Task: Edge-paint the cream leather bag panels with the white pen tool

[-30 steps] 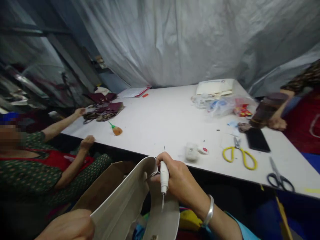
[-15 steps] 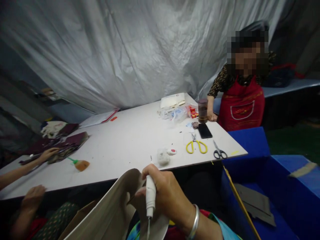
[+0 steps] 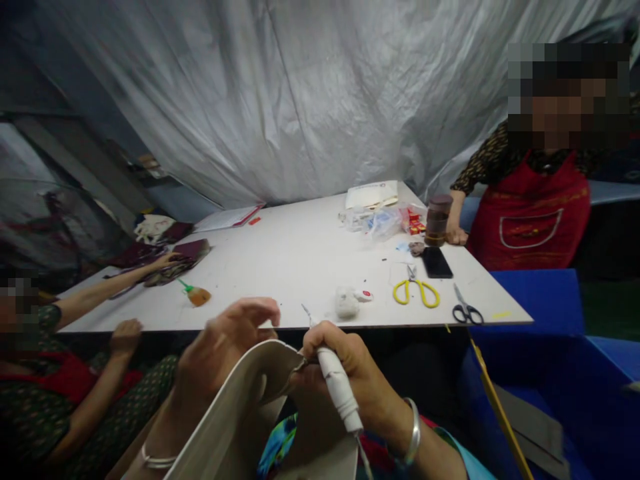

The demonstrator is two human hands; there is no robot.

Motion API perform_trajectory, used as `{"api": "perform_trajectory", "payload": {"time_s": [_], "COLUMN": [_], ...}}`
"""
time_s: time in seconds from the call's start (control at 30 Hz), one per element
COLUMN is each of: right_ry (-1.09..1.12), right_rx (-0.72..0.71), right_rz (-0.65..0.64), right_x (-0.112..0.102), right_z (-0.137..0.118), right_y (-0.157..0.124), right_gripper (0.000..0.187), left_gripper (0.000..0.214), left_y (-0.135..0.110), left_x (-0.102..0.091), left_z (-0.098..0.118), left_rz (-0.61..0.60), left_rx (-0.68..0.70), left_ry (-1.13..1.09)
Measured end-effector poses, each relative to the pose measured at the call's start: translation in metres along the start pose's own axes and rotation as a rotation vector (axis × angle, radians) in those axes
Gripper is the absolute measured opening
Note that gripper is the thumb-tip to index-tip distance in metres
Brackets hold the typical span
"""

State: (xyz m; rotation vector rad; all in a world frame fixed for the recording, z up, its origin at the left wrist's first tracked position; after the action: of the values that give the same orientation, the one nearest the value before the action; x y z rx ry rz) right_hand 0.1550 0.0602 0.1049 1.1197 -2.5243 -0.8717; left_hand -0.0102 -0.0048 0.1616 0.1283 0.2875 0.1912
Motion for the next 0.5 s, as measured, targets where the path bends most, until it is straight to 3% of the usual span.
{"api": "perform_trajectory", "payload": {"time_s": [0.1,0.17,0.3,0.4,0.5], "right_ry": [-0.082,-0.175,-0.347,-0.275,-0.163], "right_rx": [0.036,0.056,0.112,0.223,0.323], "right_rz": [-0.035,-0.033,0.000,0.029,0.079], "right_x": [-0.001,-0.002,0.000,0.001,-0.002], "right_z": [0.006,0.012,0.027,0.047,0.066], "right_y": [0.000,0.000,-0.005,-0.012,-0.021], "right_gripper": [0.013,0.013,0.019,0.020,0.018], "left_gripper": [0.081,0.077,0.047,0.041,0.036], "left_y": [0.011,0.007,-0.003,-0.007,-0.007], "left_x": [0.020,0.032,0.037,0.043,0.053], "left_z": [-0.039,-0.054,-0.071,-0.093,-0.115], "left_rz": [-0.161,-0.236,-0.197,-0.175,-0.153], "left_rx": [-0.266,-0.351,-0.411,-0.515,-0.589], "left_ry": [-0.178,-0.168,0.009,0.055,-0.055]}}
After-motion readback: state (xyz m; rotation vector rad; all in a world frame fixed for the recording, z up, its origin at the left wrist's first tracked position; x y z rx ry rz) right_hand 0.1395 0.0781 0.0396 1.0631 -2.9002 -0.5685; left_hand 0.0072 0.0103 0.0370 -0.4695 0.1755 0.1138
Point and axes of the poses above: each hand's wrist, its own y-axis towards the middle knuckle, its own x-axis out of the palm, z = x × y, the point moved 7 cm from there along y, towards the middle knuckle, and after that the axes turned 11 degrees about -x, right-handed, at the moved point
